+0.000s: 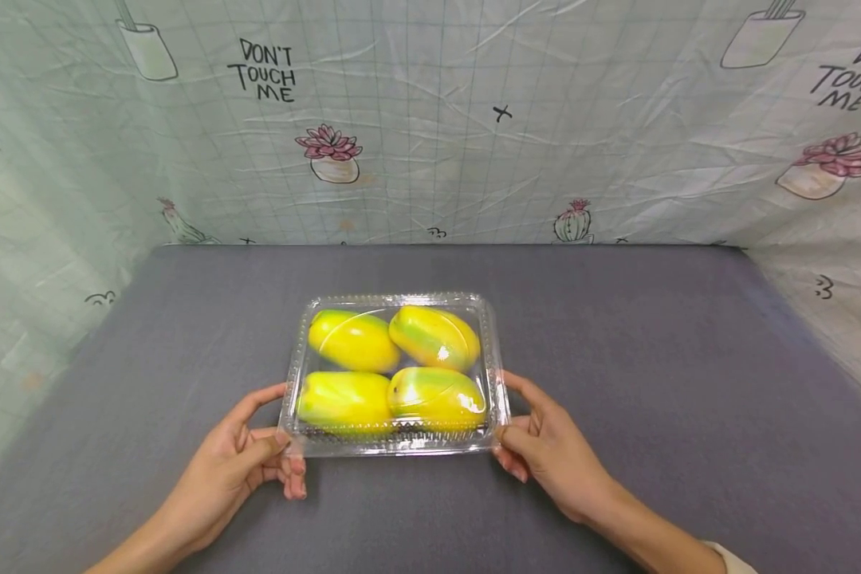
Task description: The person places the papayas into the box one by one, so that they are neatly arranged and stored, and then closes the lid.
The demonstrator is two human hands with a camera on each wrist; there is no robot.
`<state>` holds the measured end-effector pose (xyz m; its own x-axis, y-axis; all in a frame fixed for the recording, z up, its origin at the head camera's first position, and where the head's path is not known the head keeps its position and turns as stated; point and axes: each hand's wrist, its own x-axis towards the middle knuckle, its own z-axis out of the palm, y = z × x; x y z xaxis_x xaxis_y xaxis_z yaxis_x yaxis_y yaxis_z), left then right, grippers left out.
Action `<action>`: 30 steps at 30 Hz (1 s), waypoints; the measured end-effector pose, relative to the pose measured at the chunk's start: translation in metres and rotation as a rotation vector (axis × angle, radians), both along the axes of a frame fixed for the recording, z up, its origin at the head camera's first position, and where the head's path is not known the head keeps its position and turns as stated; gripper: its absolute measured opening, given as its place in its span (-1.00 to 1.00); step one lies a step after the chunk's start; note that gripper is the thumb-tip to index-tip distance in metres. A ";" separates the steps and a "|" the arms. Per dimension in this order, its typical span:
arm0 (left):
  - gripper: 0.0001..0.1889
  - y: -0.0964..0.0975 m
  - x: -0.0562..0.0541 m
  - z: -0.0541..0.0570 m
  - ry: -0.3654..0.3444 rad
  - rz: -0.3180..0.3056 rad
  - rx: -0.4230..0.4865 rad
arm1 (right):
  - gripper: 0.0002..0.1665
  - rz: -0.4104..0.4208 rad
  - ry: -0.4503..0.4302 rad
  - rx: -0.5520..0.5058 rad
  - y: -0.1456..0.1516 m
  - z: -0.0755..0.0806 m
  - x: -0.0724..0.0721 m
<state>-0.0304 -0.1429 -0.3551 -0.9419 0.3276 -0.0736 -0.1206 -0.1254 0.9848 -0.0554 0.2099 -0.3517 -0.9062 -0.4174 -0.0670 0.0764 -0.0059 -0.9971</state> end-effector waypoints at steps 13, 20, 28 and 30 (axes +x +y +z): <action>-0.39 0.000 0.000 -0.001 -0.007 0.003 0.039 | -0.30 -0.009 -0.112 0.025 -0.001 0.002 -0.003; -0.39 -0.001 0.000 -0.002 -0.007 -0.006 0.045 | -0.33 0.041 -0.094 -0.018 -0.001 -0.001 -0.004; -0.39 -0.001 -0.001 -0.003 -0.010 -0.009 0.056 | -0.42 0.081 -0.057 -0.122 0.001 -0.007 -0.006; -0.40 -0.001 -0.001 -0.003 -0.006 -0.007 0.058 | -0.43 0.076 -0.070 -0.125 0.001 -0.007 -0.007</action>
<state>-0.0311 -0.1436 -0.3580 -0.9391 0.3384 -0.0596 -0.1272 -0.1813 0.9752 -0.0623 0.2107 -0.3587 -0.8664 -0.4940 -0.0723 0.1511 -0.1214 -0.9810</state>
